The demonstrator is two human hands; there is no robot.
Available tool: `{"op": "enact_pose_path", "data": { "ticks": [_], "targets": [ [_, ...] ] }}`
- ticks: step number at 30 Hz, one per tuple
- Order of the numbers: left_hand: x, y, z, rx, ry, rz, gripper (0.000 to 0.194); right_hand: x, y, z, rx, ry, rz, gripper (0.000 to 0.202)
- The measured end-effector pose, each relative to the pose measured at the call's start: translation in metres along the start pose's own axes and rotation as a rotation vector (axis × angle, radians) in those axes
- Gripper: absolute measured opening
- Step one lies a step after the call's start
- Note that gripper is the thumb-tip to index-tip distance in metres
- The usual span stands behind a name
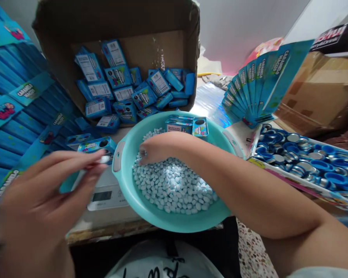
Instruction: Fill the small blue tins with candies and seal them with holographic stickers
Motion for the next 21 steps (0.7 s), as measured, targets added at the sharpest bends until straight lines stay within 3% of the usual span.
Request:
{"op": "enact_pose_path", "data": {
  "ticks": [1,3,5,7,8,9,11,16,18,21],
  "targets": [
    [-0.018,-0.001,0.007,-0.026,-0.014,-0.084,0.042,0.0,0.0,0.001,0.001,-0.001,-0.005,0.041],
    [-0.038,0.001,0.01,-0.015,-0.042,-0.122,0.048,0.001,0.0,0.003,0.005,0.003,-0.005,0.041],
    [-0.033,0.008,0.006,0.056,-0.037,0.055,0.035,0.004,0.002,0.004,0.004,0.017,0.014,0.041],
    [-0.017,0.026,0.0,0.118,-0.004,0.275,0.014,0.006,0.003,0.005,0.003,0.038,0.031,0.041],
    [-0.013,0.038,-0.001,0.116,0.001,0.306,0.013,0.007,0.003,0.005,0.003,0.047,0.035,0.041],
    [-0.011,0.049,-0.002,0.1,-0.008,0.284,0.017,0.007,0.004,0.004,0.001,0.055,0.038,0.042],
    [-0.019,0.069,0.0,0.002,-0.07,0.089,0.02,0.007,0.005,0.003,0.002,0.063,0.038,0.043],
    [-0.048,0.101,-0.002,-0.16,-0.213,-0.308,0.004,0.004,0.006,-0.002,0.036,0.062,0.025,0.042],
    [-0.06,0.107,-0.005,-0.209,-0.296,-0.396,0.008,0.004,0.007,-0.002,0.044,0.061,0.02,0.043],
    [-0.073,0.111,-0.009,-0.242,-0.357,-0.421,0.011,0.005,0.007,-0.002,0.042,0.07,0.015,0.043]
  ]
}}
Point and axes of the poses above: each hand's wrist, its own y-axis away from the middle knuckle, its own x-axis out of the back of the hand, z = x × y, the point moved 6 cm from there along -y, towards the middle knuckle, and after that the axes turned 14 degrees about z, right-handed, at the moved point
